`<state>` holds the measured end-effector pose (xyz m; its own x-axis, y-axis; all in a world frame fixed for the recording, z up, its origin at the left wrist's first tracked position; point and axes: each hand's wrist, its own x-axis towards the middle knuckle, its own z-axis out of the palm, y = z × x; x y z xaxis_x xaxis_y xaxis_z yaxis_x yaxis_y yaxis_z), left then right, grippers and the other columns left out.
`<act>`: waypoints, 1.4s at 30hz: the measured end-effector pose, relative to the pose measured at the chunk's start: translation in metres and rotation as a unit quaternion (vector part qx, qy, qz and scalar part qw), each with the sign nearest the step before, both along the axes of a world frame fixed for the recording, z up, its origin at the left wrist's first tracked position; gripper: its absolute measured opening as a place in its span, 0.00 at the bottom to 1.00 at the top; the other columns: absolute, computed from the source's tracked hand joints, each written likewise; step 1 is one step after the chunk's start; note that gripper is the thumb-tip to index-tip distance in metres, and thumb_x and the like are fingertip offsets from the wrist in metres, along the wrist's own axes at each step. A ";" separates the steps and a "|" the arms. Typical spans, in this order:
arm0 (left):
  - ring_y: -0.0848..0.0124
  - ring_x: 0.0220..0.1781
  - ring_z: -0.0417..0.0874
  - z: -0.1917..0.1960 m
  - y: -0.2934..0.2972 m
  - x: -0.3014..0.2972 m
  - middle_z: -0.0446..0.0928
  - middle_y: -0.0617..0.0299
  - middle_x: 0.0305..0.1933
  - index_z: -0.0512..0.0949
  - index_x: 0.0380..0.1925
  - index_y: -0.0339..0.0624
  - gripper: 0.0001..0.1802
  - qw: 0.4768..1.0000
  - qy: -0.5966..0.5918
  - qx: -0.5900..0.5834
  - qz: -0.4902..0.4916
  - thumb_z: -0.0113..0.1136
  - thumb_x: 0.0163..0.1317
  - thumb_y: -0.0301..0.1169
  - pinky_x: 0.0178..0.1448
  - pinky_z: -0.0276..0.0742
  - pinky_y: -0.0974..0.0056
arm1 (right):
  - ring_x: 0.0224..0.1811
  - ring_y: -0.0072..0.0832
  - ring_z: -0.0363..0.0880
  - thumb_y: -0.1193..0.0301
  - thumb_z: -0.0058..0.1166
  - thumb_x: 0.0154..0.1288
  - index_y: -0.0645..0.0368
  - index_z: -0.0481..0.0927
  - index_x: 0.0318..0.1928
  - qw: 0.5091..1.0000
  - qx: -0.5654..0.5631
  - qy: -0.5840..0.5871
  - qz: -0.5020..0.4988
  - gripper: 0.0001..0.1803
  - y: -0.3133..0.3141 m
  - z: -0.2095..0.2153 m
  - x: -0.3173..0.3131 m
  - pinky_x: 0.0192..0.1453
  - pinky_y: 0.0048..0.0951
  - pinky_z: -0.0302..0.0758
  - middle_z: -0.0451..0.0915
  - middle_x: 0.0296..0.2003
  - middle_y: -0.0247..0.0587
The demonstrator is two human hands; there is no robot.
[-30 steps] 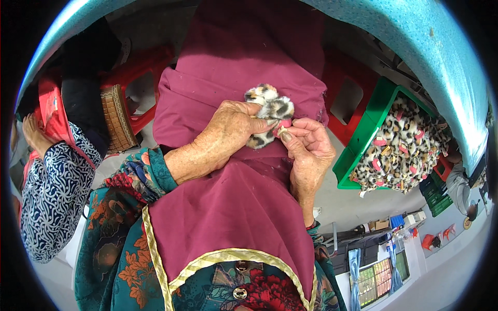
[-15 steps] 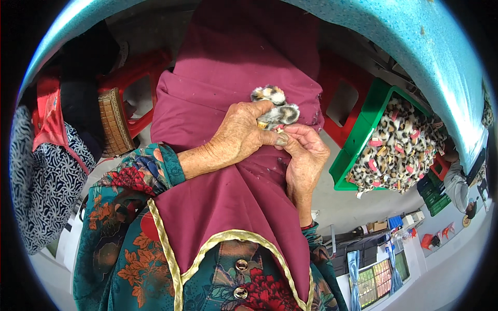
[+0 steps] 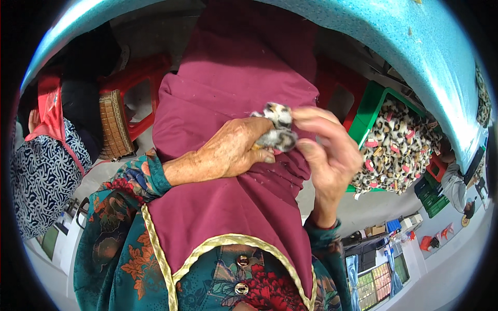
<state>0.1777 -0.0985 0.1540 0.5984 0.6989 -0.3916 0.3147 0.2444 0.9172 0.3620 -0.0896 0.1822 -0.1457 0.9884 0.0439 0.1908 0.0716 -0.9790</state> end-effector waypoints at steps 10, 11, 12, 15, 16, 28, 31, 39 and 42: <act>0.55 0.37 0.78 0.041 -0.013 -0.046 0.72 0.52 0.30 0.71 0.33 0.33 0.15 0.961 -0.044 0.259 0.091 0.60 0.41 0.18 0.43 0.76 0.54 | 0.42 0.36 0.79 0.68 0.70 0.41 0.61 0.78 0.40 0.975 -0.107 0.086 0.176 0.23 -0.011 0.012 -0.035 0.45 0.30 0.76 0.79 0.39 0.44; 0.55 0.35 0.78 0.046 -0.012 -0.050 0.72 0.52 0.30 0.72 0.33 0.31 0.15 0.949 -0.053 0.294 0.100 0.60 0.40 0.18 0.41 0.77 0.55 | 0.41 0.36 0.79 0.72 0.69 0.41 0.61 0.78 0.39 0.969 -0.138 0.109 0.172 0.21 -0.014 0.016 -0.038 0.44 0.29 0.76 0.79 0.38 0.44; 0.55 0.31 0.78 0.042 -0.014 -0.054 0.72 0.50 0.29 0.73 0.32 0.28 0.16 0.923 -0.086 0.361 0.096 0.60 0.38 0.19 0.34 0.79 0.58 | 0.40 0.34 0.79 0.79 0.65 0.42 0.61 0.77 0.38 0.974 -0.128 0.068 0.172 0.18 -0.017 0.020 -0.040 0.41 0.28 0.76 0.78 0.38 0.45; 0.54 0.35 0.82 0.053 -0.015 -0.066 0.74 0.51 0.33 0.75 0.33 0.28 0.17 0.894 -0.096 0.434 0.060 0.65 0.40 0.21 0.34 0.81 0.59 | 0.31 0.34 0.80 0.84 0.60 0.40 0.61 0.78 0.33 0.977 -0.075 0.089 0.177 0.15 -0.017 0.027 -0.047 0.33 0.27 0.77 0.79 0.32 0.43; 0.53 0.34 0.82 0.054 -0.014 -0.068 0.74 0.50 0.32 0.75 0.32 0.27 0.15 0.894 -0.110 0.432 0.047 0.64 0.42 0.20 0.34 0.82 0.58 | 0.28 0.34 0.80 0.85 0.59 0.39 0.62 0.79 0.30 0.981 -0.072 0.093 0.155 0.13 -0.017 0.030 -0.052 0.30 0.27 0.77 0.78 0.28 0.42; 0.53 0.35 0.82 0.045 -0.027 -0.078 0.74 0.49 0.29 0.74 0.30 0.27 0.12 0.885 -0.174 0.424 0.081 0.62 0.43 0.21 0.35 0.83 0.57 | 0.25 0.36 0.79 0.85 0.58 0.33 0.67 0.78 0.22 0.968 0.001 0.147 0.203 0.08 -0.016 0.047 -0.064 0.25 0.29 0.78 0.76 0.25 0.43; 0.55 0.35 0.82 0.046 -0.026 -0.078 0.75 0.48 0.30 0.74 0.31 0.27 0.14 0.879 -0.165 0.433 0.110 0.62 0.41 0.23 0.33 0.82 0.60 | 0.25 0.36 0.79 0.84 0.58 0.31 0.68 0.78 0.22 0.968 0.021 0.154 0.198 0.09 -0.017 0.046 -0.066 0.25 0.28 0.77 0.77 0.24 0.44; 0.49 0.34 0.83 0.045 -0.025 -0.080 0.77 0.43 0.32 0.70 0.29 0.30 0.11 0.895 -0.174 0.403 0.083 0.62 0.49 0.23 0.33 0.82 0.57 | 0.23 0.36 0.78 0.85 0.56 0.32 0.66 0.77 0.19 0.970 0.030 0.170 0.174 0.07 -0.022 0.042 -0.070 0.24 0.29 0.76 0.77 0.23 0.43; 0.59 0.32 0.83 0.038 -0.022 -0.076 0.78 0.50 0.32 0.74 0.30 0.31 0.15 0.886 -0.173 0.417 0.103 0.63 0.40 0.25 0.32 0.81 0.64 | 0.22 0.34 0.78 0.86 0.55 0.33 0.64 0.76 0.18 0.974 0.010 0.122 0.189 0.06 -0.021 0.047 -0.066 0.25 0.29 0.77 0.76 0.23 0.42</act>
